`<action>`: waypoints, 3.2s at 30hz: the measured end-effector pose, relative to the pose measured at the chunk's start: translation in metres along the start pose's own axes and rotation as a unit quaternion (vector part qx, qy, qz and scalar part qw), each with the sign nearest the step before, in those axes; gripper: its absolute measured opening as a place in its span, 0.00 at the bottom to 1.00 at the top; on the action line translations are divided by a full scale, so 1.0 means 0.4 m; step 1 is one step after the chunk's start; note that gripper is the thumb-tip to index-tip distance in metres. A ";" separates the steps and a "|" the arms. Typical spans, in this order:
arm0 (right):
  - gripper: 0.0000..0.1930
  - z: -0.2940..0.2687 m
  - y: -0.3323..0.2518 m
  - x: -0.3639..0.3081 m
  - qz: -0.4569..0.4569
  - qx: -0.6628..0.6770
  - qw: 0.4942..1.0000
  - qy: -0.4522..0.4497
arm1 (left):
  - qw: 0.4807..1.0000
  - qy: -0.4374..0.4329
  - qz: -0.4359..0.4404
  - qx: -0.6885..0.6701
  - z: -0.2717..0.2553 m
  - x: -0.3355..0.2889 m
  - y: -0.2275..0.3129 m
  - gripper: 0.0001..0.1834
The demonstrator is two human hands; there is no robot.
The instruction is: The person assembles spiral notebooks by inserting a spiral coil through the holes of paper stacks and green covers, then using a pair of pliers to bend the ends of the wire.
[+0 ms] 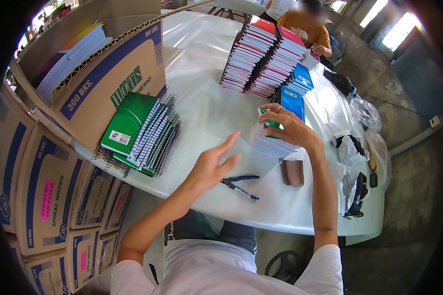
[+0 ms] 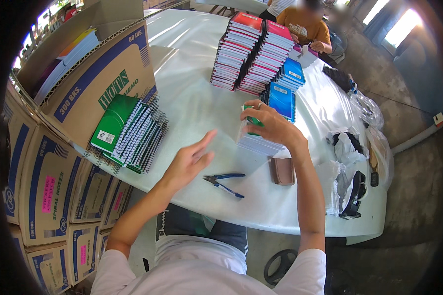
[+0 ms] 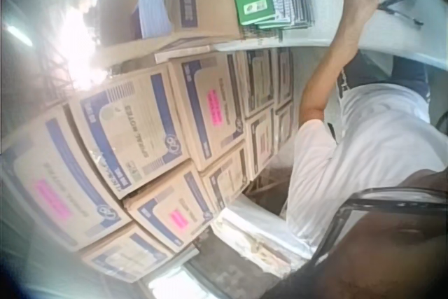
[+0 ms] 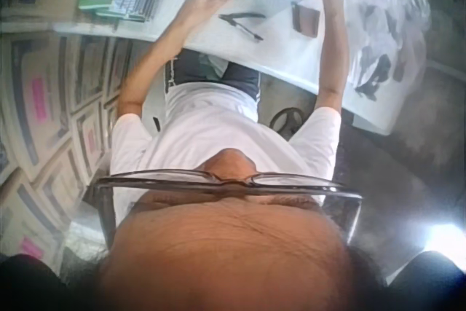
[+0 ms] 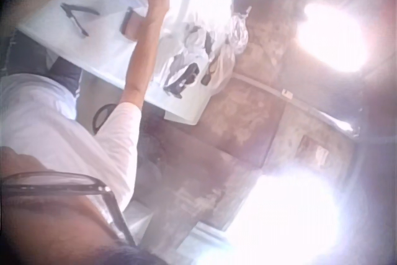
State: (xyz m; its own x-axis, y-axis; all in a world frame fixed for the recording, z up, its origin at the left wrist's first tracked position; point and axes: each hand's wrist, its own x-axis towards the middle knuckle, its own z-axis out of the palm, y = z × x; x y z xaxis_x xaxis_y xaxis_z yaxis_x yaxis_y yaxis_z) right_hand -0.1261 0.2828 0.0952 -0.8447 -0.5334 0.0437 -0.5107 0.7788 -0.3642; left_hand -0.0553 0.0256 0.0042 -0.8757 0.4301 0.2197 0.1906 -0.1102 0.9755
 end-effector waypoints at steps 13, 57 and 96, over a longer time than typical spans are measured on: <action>0.29 0.194 -0.098 -0.068 -0.133 -0.140 0.935 0.296 | 0.956 0.038 -0.226 -0.184 0.076 0.262 0.007 0.31; 0.14 0.090 0.496 -0.753 0.472 -0.051 0.842 0.257 | 0.807 -0.213 0.084 0.544 0.102 -0.092 0.030 0.27; 0.14 0.328 -0.162 -0.385 0.071 0.305 0.915 0.253 | 0.800 -0.202 0.101 0.555 0.098 -0.062 0.014 0.28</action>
State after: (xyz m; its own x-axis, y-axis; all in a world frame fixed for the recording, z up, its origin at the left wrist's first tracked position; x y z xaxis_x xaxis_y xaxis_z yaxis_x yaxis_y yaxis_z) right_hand 0.0581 0.2712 -0.0099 -0.9406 -0.0985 0.3249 -0.3354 0.4174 -0.8446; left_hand -0.0151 0.0495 0.0046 -0.6045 0.7837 0.1425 0.7839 0.5536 0.2812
